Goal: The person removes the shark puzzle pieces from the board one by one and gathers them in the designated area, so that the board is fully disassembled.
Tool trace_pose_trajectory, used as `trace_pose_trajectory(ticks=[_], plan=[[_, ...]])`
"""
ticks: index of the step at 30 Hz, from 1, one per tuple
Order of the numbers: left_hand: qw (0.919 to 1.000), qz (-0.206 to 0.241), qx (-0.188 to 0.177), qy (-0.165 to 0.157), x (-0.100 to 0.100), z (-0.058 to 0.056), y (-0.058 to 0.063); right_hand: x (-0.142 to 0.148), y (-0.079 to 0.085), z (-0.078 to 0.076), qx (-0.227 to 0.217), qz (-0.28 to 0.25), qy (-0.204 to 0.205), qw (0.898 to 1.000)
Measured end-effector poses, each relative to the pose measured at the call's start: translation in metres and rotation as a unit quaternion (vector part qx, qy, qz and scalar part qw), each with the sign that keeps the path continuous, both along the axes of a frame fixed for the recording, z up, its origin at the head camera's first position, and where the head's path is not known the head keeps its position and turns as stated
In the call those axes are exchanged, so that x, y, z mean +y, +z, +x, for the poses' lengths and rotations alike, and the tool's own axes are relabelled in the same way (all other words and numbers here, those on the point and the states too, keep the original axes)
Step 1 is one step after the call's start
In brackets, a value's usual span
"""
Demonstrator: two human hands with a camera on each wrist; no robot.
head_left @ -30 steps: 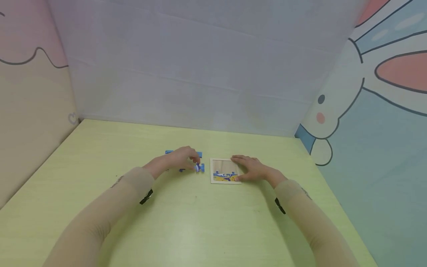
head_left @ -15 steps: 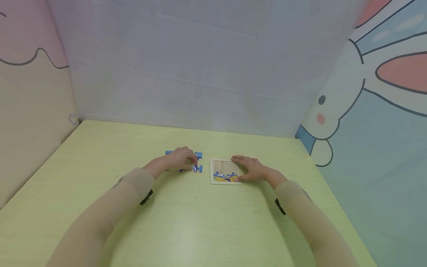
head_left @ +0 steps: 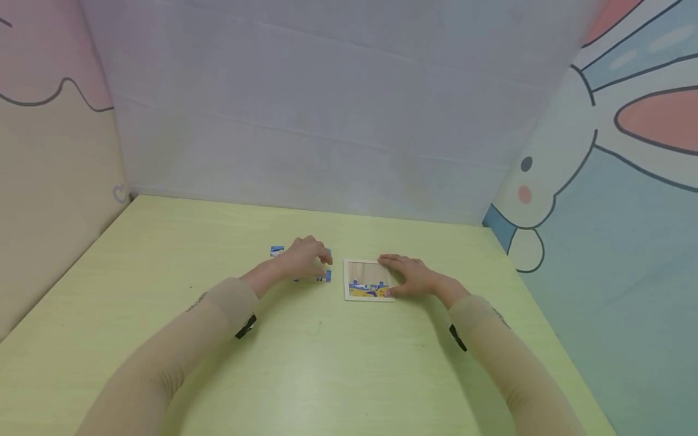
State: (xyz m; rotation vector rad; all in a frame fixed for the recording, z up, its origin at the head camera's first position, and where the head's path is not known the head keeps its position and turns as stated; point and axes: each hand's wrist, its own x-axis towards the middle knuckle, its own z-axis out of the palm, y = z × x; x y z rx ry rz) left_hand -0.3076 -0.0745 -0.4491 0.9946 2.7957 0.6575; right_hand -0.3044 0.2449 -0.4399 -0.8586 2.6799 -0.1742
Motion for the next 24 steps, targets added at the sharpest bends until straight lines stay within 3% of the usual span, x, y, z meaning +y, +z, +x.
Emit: trace_pose_trajectory(ticks=[10, 20, 24], plan=[[0.9996, 0.008, 0.013, -0.023, 0.023, 0.010, 0.000, 0.004, -0.002, -0.001, -0.003, 0.002, -0.006, 1.000], [0.9998, -0.020, 0.003, 0.001, 0.049, 0.012, -0.004, 0.001, 0.000, -0.002, -0.010, 0.013, -0.010, 1.000], [0.9995, -0.031, 0.000, -0.005, 0.056, 0.015, -0.005, -0.002, 0.003, -0.001, -0.016, 0.013, -0.012, 1.000]])
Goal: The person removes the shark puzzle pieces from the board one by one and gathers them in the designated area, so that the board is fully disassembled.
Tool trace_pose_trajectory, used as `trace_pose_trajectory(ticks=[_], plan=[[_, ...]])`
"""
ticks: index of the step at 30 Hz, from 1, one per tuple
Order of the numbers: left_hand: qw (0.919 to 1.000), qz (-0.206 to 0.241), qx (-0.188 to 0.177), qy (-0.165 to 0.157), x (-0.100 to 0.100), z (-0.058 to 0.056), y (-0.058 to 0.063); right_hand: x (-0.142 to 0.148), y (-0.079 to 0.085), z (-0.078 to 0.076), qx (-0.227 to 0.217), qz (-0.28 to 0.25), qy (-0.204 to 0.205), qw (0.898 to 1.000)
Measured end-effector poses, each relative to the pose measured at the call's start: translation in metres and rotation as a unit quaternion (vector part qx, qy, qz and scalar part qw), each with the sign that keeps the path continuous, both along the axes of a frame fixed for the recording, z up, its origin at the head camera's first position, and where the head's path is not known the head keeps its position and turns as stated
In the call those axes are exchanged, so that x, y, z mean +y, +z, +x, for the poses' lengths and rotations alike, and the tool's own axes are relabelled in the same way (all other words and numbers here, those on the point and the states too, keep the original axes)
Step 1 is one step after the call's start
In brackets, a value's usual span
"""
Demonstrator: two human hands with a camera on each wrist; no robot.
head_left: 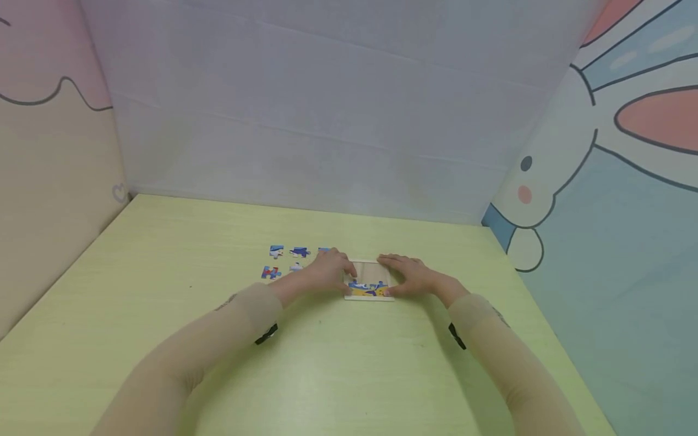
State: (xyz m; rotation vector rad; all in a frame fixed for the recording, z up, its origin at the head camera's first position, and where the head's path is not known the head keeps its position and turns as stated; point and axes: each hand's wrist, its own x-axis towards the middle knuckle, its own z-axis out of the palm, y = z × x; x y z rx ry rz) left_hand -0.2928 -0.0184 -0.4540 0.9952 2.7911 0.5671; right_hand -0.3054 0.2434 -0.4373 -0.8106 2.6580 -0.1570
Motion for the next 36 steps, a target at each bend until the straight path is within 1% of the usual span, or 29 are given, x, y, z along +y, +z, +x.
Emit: trace_pose_trajectory(ticks=[5, 9, 14, 18, 22, 26, 31, 36], plan=[[0.9998, -0.020, 0.006, -0.003, 0.005, 0.003, 0.001, -0.001, 0.003, 0.002, -0.007, -0.005, -0.002, 1.000], [0.9996, -0.026, -0.003, 0.001, 0.006, 0.002, -0.001, -0.001, 0.004, 0.002, -0.016, -0.005, 0.001, 1.000], [0.9996, -0.018, -0.020, 0.000, 0.005, 0.002, 0.000, -0.003, 0.004, 0.000, -0.022, -0.002, -0.008, 1.000], [0.9995, -0.017, -0.024, -0.002, 0.005, 0.004, 0.003, -0.008, 0.001, 0.003, -0.007, -0.010, -0.026, 1.000], [0.9995, -0.019, -0.024, -0.003, 0.004, 0.005, 0.005, -0.015, -0.002, 0.006, 0.022, -0.015, -0.048, 0.998], [0.9995, -0.016, -0.025, -0.003, 0.004, 0.004, 0.006, -0.022, -0.003, 0.007, 0.040, -0.007, -0.062, 0.997], [0.9995, -0.009, -0.031, -0.003, 0.004, 0.003, 0.006, -0.024, -0.002, 0.008, 0.050, -0.010, -0.064, 0.997], [0.9995, -0.009, -0.031, -0.006, 0.005, 0.003, 0.004, -0.025, -0.001, 0.010, 0.043, -0.018, -0.070, 0.996]])
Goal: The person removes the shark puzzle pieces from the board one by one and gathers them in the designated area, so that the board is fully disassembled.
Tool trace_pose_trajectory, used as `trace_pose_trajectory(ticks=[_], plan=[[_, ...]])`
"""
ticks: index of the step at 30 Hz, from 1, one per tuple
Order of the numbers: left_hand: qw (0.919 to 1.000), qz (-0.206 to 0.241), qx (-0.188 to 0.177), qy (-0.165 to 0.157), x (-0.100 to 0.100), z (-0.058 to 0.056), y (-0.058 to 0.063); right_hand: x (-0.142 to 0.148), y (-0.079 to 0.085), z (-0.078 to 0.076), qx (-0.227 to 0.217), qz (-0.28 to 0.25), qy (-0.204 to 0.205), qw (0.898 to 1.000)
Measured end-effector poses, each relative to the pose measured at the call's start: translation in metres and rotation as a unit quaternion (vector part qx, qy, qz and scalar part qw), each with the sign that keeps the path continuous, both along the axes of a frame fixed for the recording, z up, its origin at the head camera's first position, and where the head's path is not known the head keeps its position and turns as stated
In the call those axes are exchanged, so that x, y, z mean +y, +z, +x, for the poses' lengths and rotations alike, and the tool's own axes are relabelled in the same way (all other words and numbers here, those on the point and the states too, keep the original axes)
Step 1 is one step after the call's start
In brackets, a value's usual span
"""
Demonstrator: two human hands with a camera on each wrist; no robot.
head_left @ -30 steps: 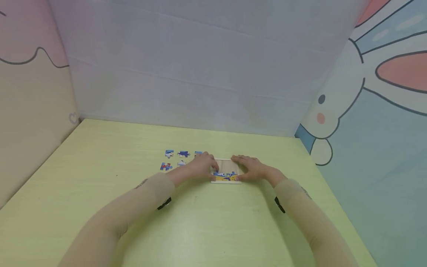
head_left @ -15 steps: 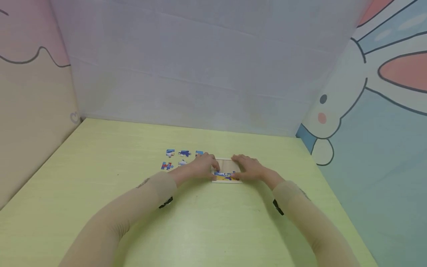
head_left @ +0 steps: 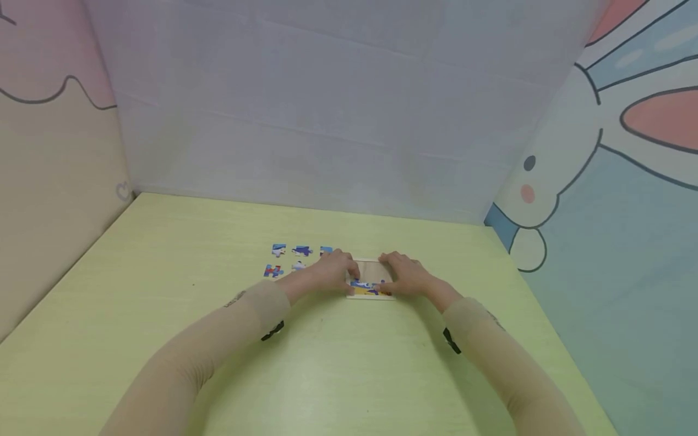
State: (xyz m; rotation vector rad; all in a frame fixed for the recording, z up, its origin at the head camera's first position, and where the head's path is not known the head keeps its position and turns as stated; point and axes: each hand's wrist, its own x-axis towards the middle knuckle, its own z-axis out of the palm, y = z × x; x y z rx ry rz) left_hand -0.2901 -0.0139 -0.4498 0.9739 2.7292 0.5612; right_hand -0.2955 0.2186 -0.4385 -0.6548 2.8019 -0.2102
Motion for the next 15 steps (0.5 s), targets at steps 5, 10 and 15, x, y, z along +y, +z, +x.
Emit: trace_pose_trajectory(ticks=[5, 10, 15], plan=[[0.9996, 0.027, -0.001, -0.002, 0.0011, -0.0002, -0.0013, -0.0006, 0.0014, 0.0020, -0.003, -0.004, -0.001, 1.000], [0.9990, 0.042, -0.012, -0.010, 0.0013, -0.0004, -0.0028, -0.0014, 0.0029, 0.0021, -0.003, -0.001, -0.004, 1.000], [0.9985, 0.049, -0.019, -0.016, -0.0003, -0.0004, -0.0018, -0.0015, 0.0013, 0.0004, 0.000, 0.000, -0.002, 1.000]])
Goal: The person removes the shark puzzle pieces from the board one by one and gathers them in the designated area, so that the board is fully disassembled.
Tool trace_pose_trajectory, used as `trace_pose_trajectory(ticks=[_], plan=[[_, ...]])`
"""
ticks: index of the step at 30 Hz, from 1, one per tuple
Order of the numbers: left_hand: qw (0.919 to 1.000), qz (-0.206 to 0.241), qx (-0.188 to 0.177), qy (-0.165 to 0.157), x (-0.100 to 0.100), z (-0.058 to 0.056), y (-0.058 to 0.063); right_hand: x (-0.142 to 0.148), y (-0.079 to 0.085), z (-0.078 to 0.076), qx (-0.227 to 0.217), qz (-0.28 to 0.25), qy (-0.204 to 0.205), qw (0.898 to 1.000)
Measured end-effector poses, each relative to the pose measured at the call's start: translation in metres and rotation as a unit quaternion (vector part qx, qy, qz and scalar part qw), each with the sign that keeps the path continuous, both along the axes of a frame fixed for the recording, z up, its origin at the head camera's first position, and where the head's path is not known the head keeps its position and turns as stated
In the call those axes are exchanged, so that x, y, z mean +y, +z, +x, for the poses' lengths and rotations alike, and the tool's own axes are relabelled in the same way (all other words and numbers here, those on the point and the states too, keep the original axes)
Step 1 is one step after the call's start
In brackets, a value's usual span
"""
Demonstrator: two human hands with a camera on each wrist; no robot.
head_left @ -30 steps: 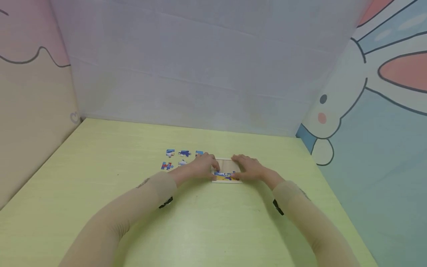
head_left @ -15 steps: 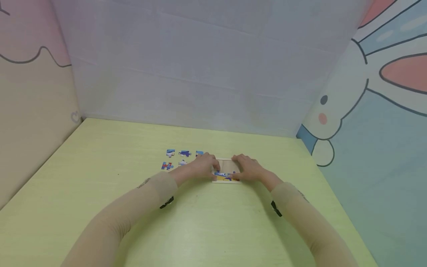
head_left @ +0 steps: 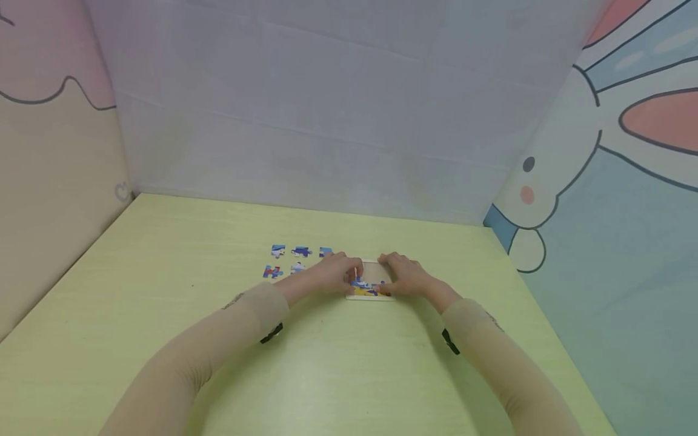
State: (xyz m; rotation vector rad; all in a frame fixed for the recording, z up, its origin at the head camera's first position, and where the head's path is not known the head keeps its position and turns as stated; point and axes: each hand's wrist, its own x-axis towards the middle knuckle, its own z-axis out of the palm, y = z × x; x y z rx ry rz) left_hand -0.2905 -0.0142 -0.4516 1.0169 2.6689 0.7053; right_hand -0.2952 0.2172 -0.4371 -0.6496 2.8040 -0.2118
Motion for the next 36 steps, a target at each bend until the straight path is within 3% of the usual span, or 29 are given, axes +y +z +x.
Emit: trace_pose_trajectory(ticks=[9, 19, 26, 36], plan=[[0.9970, 0.073, -0.024, -0.003, -0.009, 0.001, 0.008, -0.001, -0.003, -0.001, 0.009, 0.004, 0.007, 1.000], [0.9972, 0.075, 0.000, -0.005, -0.023, -0.003, 0.019, -0.001, -0.004, -0.003, 0.002, 0.019, 0.008, 1.000], [0.9968, 0.080, -0.004, 0.004, -0.041, 0.000, 0.034, -0.002, 0.000, -0.002, -0.004, 0.024, 0.010, 1.000], [0.9922, 0.119, -0.029, 0.018, -0.073, -0.003, 0.042, 0.002, 0.002, -0.006, -0.009, 0.022, 0.031, 0.999]])
